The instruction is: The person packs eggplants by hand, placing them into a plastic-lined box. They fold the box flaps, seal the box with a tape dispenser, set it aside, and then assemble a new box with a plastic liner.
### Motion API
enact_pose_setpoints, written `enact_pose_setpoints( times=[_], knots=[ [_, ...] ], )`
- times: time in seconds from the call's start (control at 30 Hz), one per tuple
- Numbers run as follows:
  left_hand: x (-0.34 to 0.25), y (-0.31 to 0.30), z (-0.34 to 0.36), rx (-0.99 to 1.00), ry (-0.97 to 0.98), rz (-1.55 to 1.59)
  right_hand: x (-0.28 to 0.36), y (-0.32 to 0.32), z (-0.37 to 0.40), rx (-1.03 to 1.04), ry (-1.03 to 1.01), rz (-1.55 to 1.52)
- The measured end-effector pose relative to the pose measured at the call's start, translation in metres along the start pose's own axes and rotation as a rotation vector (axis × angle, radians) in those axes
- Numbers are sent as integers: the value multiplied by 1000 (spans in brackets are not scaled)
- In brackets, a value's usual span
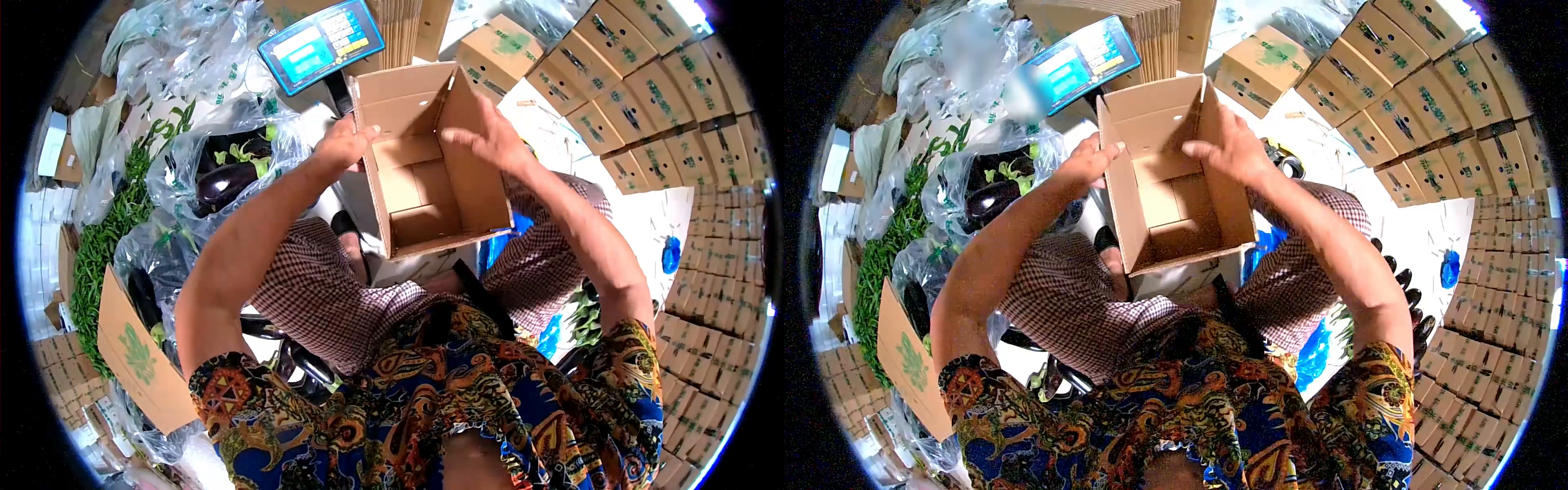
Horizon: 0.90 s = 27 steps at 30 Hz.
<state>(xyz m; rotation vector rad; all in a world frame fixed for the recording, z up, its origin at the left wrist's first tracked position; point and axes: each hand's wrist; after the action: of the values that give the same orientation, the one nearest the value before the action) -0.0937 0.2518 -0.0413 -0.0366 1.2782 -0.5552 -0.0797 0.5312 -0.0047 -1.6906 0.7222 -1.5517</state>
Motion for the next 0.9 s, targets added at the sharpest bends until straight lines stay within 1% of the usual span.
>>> enact_pose_setpoints(
  times=[0.03, 0.07, 0.13, 0.17, 0.23, 0.27, 0.3, 0.33, 0.4, 0.43, 0.47, 0.5, 0.53, 0.6, 0.67, 0.77, 0.83, 0.9],
  knots=[
    [-11, 0, 4, 92, -51, 48, -2, -4, -12, 115, 220, -195],
    [-6, -2, 4, 99, -49, 133, -35, 15, -35, 56, 317, -233],
    [5, -7, 8, 96, -55, 310, -35, 13, -25, -133, 285, -475],
    [8, -8, 14, 90, -86, 367, -42, 10, -27, -86, 323, -516],
    [30, -16, 12, 191, 54, 331, -60, 1, -24, 2, 410, -607],
    [49, -21, 10, 226, 129, 310, -39, -21, -11, 96, 415, -785],
    [75, -10, 2, 157, 20, 381, -71, -18, -15, 138, 400, -815],
    [101, 1, -7, 79, -85, 459, -113, 2, -22, 82, 305, -1022],
    [127, 13, -14, -152, -140, 325, -92, 5, -9, 165, 771, -1158],
    [134, 17, -27, -309, -338, 88, -97, 18, -9, 160, 763, -1026],
    [135, 23, -39, -456, -537, -154, -97, 29, -7, 165, 712, -976],
    [121, 41, -28, -601, -428, -173, -98, 40, -6, 167, 662, -925],
    [114, 56, -26, -608, -356, -146, -101, 49, -1, 193, 521, -1016],
    [107, 87, -32, -517, -283, -35, -110, 73, -2, 220, 464, -1133],
    [109, 117, -45, -429, -291, 49, -127, 101, -2, 215, 558, -1276],
    [114, 142, -62, -335, -334, 98, -159, 126, -5, 173, 700, -1472],
    [123, 141, -62, -338, -368, 88, -182, 138, -11, 131, 768, -1612],
    [126, 121, -49, -436, -448, 29, -202, 139, -17, 93, 860, -1842]
  ],
)
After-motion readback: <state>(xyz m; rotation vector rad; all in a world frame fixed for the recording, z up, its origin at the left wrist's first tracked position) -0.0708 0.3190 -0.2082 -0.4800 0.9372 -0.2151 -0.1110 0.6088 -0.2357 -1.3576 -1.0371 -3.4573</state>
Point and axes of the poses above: each hand's wrist, its own z-axis away from the middle knuckle, its own y-axis out of the palm, x = y × z, and after that the axes turned 7 degrees about -z, right-handed
